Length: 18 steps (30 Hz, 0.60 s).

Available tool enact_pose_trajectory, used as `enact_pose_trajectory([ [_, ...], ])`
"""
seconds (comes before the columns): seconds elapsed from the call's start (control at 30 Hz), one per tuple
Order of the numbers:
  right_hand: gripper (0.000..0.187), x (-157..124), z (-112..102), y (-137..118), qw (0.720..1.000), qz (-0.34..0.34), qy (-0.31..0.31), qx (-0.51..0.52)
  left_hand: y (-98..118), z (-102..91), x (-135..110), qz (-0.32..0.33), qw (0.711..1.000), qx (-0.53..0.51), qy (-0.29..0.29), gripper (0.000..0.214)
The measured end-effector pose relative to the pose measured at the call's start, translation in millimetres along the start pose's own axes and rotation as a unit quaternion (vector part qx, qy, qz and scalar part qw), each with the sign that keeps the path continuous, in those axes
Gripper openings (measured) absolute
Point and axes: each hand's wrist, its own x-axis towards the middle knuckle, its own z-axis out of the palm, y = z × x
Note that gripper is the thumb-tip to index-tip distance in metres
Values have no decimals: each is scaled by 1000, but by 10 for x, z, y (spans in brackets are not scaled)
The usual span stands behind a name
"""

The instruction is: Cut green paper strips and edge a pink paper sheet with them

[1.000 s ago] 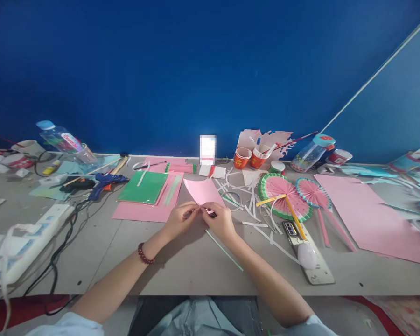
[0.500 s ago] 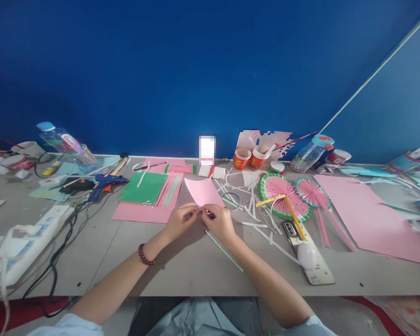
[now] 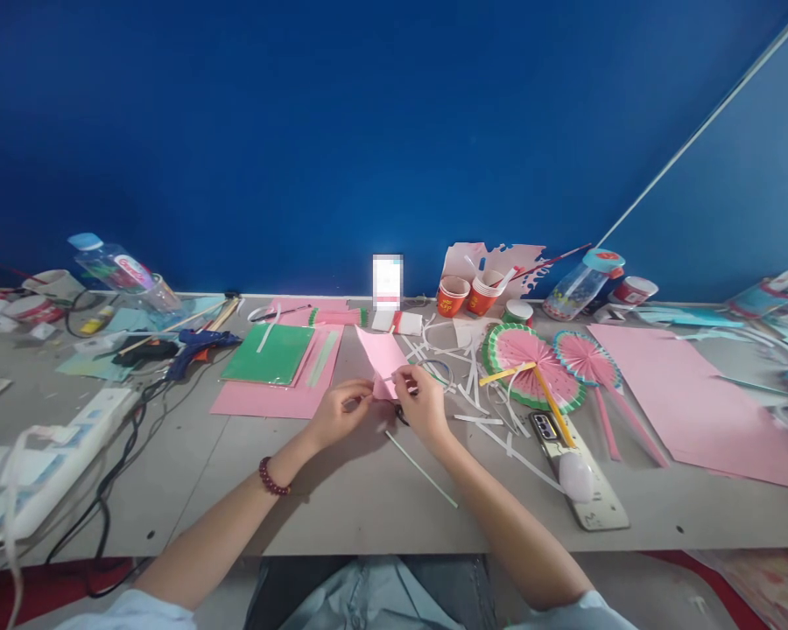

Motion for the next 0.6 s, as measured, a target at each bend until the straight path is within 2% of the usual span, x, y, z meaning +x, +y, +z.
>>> enact_pose_trajectory([
  [0.1, 19, 94, -72, 79, 996, 51, 28, 66, 24, -44, 8, -8, 1000, -20, -8, 16],
  [0.27, 25, 284, -227, 207, 975, 113, 101, 165, 63, -164, 24, -29, 995, -90, -35, 19],
  [0.43, 27, 471, -424, 378, 931, 174, 196, 255, 39, -265, 63, -54, 975, -215, -5, 22],
  [0.6, 26, 592, -640, 514, 898, 175, 266, 304, 64, -421, 134, -130, 942, -308, 31, 28],
])
